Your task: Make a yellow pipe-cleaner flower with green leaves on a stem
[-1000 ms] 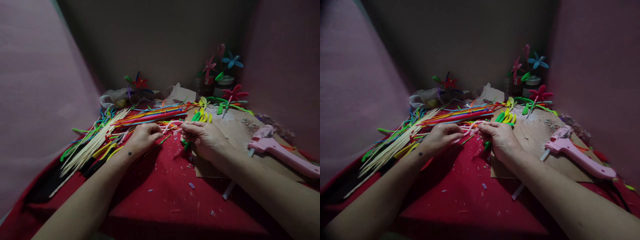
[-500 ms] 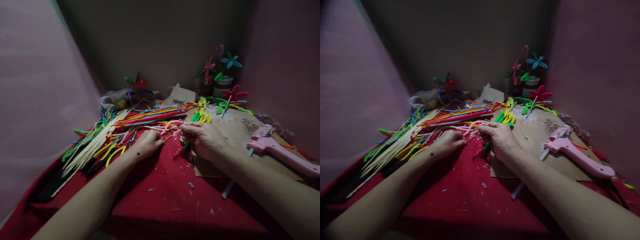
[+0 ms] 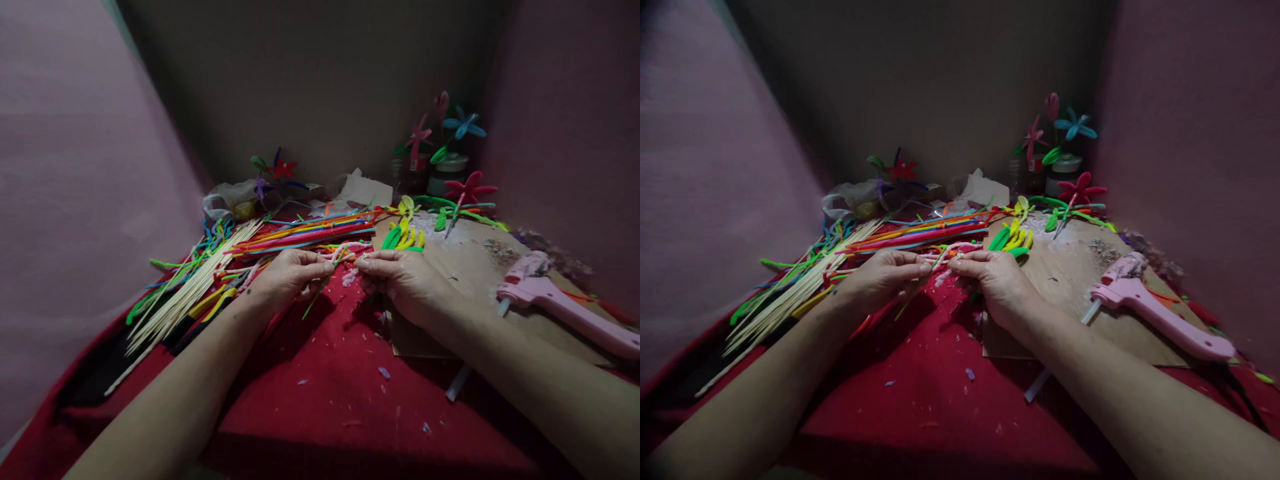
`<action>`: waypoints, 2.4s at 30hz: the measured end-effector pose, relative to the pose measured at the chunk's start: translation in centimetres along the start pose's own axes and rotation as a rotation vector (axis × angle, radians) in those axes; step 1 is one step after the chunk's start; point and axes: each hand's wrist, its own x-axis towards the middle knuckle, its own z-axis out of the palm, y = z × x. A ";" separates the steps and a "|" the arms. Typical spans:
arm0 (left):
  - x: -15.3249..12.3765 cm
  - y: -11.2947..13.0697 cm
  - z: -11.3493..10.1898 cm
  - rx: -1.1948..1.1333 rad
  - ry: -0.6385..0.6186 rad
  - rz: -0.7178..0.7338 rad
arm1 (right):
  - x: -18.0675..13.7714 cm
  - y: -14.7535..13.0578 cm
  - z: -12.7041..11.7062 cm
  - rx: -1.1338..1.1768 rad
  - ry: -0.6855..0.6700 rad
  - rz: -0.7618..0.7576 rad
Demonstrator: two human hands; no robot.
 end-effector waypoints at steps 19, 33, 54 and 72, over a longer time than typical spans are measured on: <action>0.4 -0.1 -0.7 0.623 0.189 -0.034 | -0.1 0.1 0.0 -0.038 0.010 0.033; 0.5 -0.1 -3.1 1.463 0.015 -0.178 | -0.1 0.2 -0.1 -0.036 0.006 0.032; -0.6 0.9 -2.0 0.583 -0.025 -0.091 | -0.2 0.1 -0.1 -0.039 -0.014 0.031; -0.4 0.9 -2.4 0.044 -0.030 -0.140 | -0.5 -0.4 0.2 -0.027 -0.026 0.083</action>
